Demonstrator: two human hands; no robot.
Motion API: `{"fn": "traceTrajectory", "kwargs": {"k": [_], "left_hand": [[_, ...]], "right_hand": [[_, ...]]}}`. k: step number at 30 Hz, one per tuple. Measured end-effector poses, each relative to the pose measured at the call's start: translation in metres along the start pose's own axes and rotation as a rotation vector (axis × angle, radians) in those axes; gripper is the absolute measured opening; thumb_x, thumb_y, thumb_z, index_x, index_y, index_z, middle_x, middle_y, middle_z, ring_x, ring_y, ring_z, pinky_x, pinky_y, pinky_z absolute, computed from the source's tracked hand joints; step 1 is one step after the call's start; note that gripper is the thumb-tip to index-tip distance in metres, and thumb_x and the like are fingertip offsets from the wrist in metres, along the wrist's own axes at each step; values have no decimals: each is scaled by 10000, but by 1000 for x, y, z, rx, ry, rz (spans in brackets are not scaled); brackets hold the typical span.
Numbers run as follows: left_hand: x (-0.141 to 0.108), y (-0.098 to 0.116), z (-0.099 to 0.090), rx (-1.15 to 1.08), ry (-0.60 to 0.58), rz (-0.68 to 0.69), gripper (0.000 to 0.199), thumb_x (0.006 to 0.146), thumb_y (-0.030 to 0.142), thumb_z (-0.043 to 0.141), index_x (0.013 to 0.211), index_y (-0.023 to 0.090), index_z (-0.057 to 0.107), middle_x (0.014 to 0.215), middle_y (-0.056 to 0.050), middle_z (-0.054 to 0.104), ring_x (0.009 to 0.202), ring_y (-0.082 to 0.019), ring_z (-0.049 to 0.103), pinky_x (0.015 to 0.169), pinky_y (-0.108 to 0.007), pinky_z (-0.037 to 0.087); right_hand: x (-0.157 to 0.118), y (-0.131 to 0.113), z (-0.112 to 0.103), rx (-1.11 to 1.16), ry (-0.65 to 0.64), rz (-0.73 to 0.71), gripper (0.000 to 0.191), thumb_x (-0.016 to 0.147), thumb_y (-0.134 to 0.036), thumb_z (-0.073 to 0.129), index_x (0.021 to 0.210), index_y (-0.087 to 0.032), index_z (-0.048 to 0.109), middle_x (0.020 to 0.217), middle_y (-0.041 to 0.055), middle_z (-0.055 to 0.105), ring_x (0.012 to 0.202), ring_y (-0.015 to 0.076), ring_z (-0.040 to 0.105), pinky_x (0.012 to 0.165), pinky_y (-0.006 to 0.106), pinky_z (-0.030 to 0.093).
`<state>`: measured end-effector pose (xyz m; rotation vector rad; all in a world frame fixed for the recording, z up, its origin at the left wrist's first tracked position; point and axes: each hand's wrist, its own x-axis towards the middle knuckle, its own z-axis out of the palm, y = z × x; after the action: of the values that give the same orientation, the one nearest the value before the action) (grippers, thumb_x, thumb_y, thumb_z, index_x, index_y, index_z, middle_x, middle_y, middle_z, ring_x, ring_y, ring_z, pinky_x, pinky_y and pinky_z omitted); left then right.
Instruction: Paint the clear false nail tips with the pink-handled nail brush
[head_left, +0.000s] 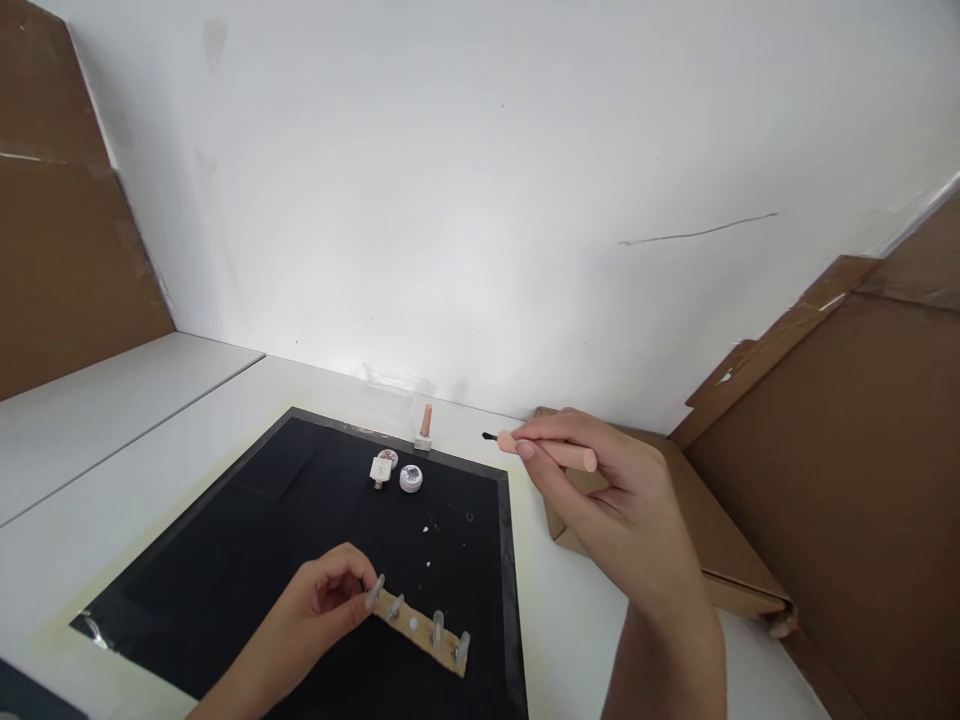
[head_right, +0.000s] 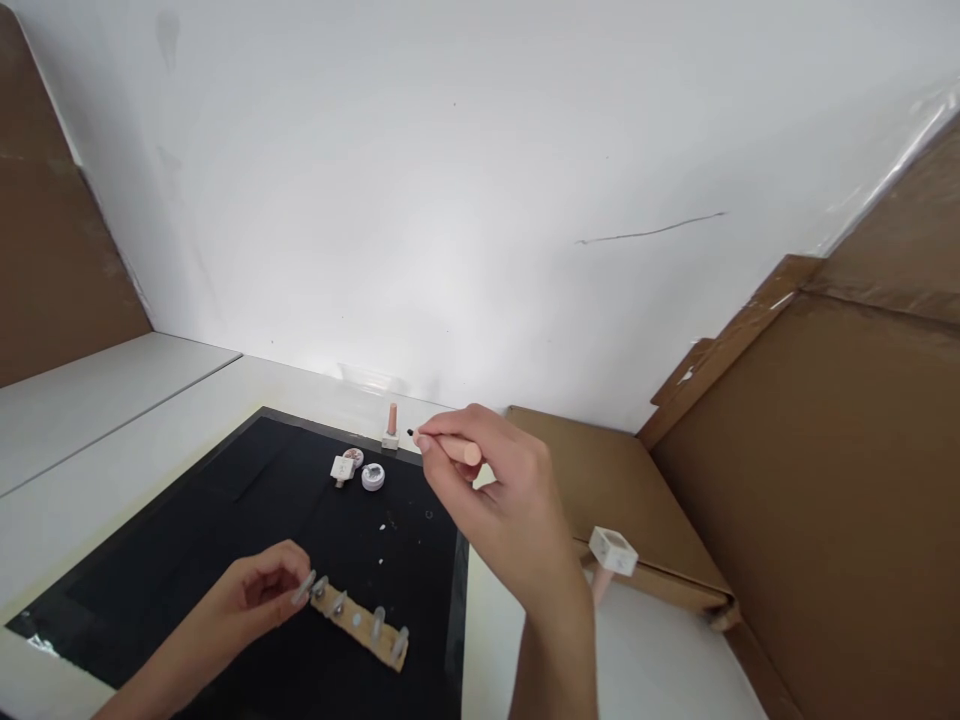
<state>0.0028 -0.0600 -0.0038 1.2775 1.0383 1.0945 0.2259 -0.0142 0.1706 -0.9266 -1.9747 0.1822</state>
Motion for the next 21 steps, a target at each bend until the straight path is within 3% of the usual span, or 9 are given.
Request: {"fn": "traceTrajectory", "kwargs": {"k": [4, 9, 21], "left_hand": [[-16, -28, 14, 15, 61, -25, 292, 761, 445, 660, 731, 155, 671, 751, -17, 549, 627, -115, 494, 576, -207, 406], [-28, -52, 38, 57, 312, -72, 356, 710, 520, 677, 775, 170, 700, 687, -23, 615, 612, -136, 538, 578, -209, 445], [-28, -61, 74, 247, 431, 148, 337, 792, 485, 601, 681, 180, 690, 720, -46, 630, 502, -110, 511, 475, -202, 414]], "right_hand": [[0, 0, 0, 6, 8, -7, 121, 830, -124, 572, 778, -220, 622, 679, -20, 642, 623, 123, 581, 536, 230, 428], [-1, 1, 1, 22, 9, -13, 115, 823, -118, 576, 767, -206, 624, 680, -23, 642, 565, 99, 545, 507, 223, 415], [-4, 3, -1, 26, 23, 4, 126, 814, -114, 586, 766, -223, 625, 681, -40, 649, 591, 103, 564, 530, 229, 430]]}}
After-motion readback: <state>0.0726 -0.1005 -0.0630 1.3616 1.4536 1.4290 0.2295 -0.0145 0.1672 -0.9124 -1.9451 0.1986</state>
